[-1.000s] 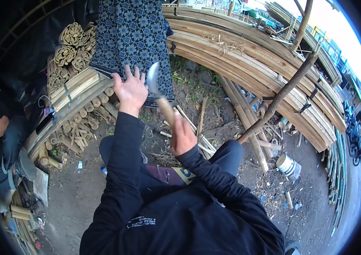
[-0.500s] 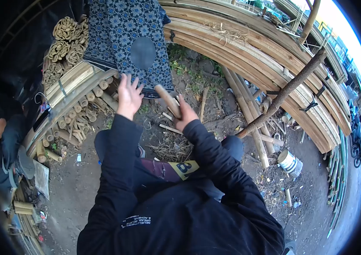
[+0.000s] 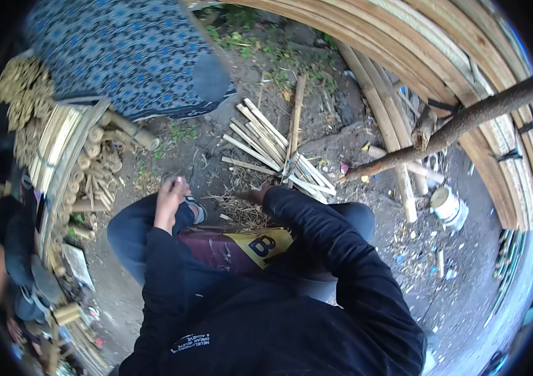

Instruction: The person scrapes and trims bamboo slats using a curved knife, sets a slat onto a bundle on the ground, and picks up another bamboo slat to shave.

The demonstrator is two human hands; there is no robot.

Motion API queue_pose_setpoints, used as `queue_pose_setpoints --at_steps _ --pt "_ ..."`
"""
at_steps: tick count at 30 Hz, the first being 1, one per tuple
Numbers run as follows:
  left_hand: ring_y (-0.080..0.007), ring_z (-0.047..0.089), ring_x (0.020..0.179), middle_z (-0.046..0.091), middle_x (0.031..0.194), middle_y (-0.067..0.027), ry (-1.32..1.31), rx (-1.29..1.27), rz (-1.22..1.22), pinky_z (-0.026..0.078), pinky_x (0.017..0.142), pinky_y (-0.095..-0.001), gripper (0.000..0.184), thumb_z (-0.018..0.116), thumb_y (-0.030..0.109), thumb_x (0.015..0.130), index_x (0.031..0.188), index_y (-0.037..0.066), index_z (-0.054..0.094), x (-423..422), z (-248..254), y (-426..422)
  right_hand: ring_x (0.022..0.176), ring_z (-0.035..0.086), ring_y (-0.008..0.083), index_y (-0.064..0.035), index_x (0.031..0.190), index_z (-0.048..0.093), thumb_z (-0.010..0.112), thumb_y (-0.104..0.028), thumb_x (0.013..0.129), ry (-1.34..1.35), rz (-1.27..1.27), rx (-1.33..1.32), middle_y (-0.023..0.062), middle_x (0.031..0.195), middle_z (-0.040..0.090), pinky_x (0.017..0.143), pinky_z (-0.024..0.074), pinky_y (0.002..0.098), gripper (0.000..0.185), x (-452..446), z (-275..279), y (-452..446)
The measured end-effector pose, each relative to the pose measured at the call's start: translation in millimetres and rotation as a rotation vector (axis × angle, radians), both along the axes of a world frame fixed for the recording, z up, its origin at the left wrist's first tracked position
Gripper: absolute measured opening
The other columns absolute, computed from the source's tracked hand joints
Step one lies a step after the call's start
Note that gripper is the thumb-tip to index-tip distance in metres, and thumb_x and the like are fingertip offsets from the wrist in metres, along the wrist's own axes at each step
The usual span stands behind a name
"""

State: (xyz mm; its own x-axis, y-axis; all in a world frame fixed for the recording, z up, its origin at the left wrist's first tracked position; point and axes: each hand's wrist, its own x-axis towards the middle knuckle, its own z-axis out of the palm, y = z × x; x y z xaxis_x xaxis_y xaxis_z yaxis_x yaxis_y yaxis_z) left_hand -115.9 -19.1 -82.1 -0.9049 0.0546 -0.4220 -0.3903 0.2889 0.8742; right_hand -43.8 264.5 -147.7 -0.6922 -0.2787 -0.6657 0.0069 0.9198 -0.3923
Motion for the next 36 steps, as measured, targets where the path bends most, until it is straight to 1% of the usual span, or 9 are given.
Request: queue_pose_setpoints --at_steps 3,5,7,9,11,13,15,17,36 --pt "-0.0123 0.063 0.075 0.066 0.087 -0.0048 -0.143 -0.031 -0.151 0.048 0.068 -0.0269 0.033 0.052 0.038 0.099 0.092 0.007 0.058 -14.9 -29.2 43.7 0.119 0.056 0.035 -0.0206 0.143 0.04 0.062 -0.02 0.088 -0.114 0.194 -0.093 0.0174 0.129 0.057 0.097 0.046 0.045 0.059 2.6 20.8 5.4" --pt "-0.0127 0.062 0.073 0.067 0.084 -0.0047 -0.087 -0.179 -0.308 0.047 0.067 -0.0257 0.035 0.052 0.039 0.099 0.094 0.005 0.06 -23.0 -41.6 80.5 0.102 0.066 0.0309 -0.0084 0.111 0.069 0.061 -0.026 0.082 0.012 -0.083 -0.123 0.014 0.107 0.069 0.084 0.0517 0.0431 0.035 3.9 -21.9 -7.3" --pt "-0.0121 0.06 0.07 0.066 0.078 -0.0046 -0.109 -0.363 -0.414 0.046 0.066 -0.0265 0.039 0.053 0.041 0.097 0.09 0.004 0.065 -42.3 -66.2 110.4 0.105 0.064 0.0313 -0.0126 0.118 0.065 0.062 -0.025 0.082 0.01 -0.067 -0.115 0.0142 0.114 0.066 0.085 0.0514 0.0426 0.038 11.0 -0.5 -5.9" --pt "-0.0106 0.057 0.069 0.066 0.081 -0.004 0.045 -0.173 -0.474 0.045 0.065 -0.0276 0.04 0.052 0.041 0.098 0.089 0.004 0.062 -45.6 -90.2 147.5 0.108 0.063 0.0317 -0.0167 0.125 0.062 0.063 -0.024 0.083 0.007 -0.043 -0.117 0.0145 0.12 0.063 0.086 0.051 0.0422 0.043 19.1 19.3 -2.6" --pt "-0.0119 0.058 0.069 0.066 0.082 -0.0074 0.118 -0.419 -0.781 0.045 0.064 -0.0283 0.039 0.052 0.039 0.097 0.087 0.002 0.062 -63.9 -123.2 179.6 0.096 0.067 0.0289 -0.0127 0.113 0.068 0.064 -0.02 0.078 0.147 0.046 -0.137 0.0121 0.106 0.069 0.077 0.0525 0.0409 0.037 25.3 25.6 0.1" --pt "-0.0308 0.064 0.075 0.066 0.08 -0.0177 -0.021 -0.53 -0.862 0.049 0.072 -0.0393 0.036 0.056 0.035 0.093 0.084 0.001 0.065 -68.8 -136.4 223.9 0.09 0.068 0.0285 -0.0111 0.108 0.069 0.064 -0.019 0.076 0.097 0.033 -0.22 0.0112 0.099 0.07 0.074 0.0524 0.04 0.033 27.1 23.6 4.3" --pt "-0.0385 0.063 0.087 0.067 0.087 -0.0212 0.319 -0.552 -0.91 0.049 0.078 -0.0441 0.039 0.053 0.037 0.093 0.085 0.001 0.065 -63.8 -168.9 254.4 0.085 0.069 0.0281 -0.0096 0.102 0.071 0.063 -0.018 0.074 0.053 0.023 -0.304 0.0104 0.093 0.071 0.07 0.0522 0.0391 0.03 26.2 30.6 8.2" --pt "-0.0427 0.06 0.095 0.066 0.093 -0.0241 0.222 -0.73 -1.098 0.047 0.083 -0.0467 0.043 0.051 0.04 0.093 0.087 0.001 0.066 -67.3 -177.8 286.4 0.089 0.068 0.0281 -0.0094 0.108 0.068 0.058 -0.019 0.081 0.046 0.18 -0.233 0.0133 0.099 0.07 0.073 0.0525 0.0397 0.03 21.7 45.2 11.7" --pt "-0.0357 0.06 0.11 0.065 0.114 -0.0202 0.064 -0.847 -0.796 0.047 0.094 -0.0414 0.035 0.061 0.027 0.085 0.115 0.009 0.063 -32.2 -270.1 272.4 0.091 0.068 0.0283 -0.0094 0.111 0.067 0.054 -0.021 0.084 -0.079 -0.049 -0.368 0.0139 0.102 0.069 0.075 0.0525 0.0404 0.031 47.0 -17.6 3.8"
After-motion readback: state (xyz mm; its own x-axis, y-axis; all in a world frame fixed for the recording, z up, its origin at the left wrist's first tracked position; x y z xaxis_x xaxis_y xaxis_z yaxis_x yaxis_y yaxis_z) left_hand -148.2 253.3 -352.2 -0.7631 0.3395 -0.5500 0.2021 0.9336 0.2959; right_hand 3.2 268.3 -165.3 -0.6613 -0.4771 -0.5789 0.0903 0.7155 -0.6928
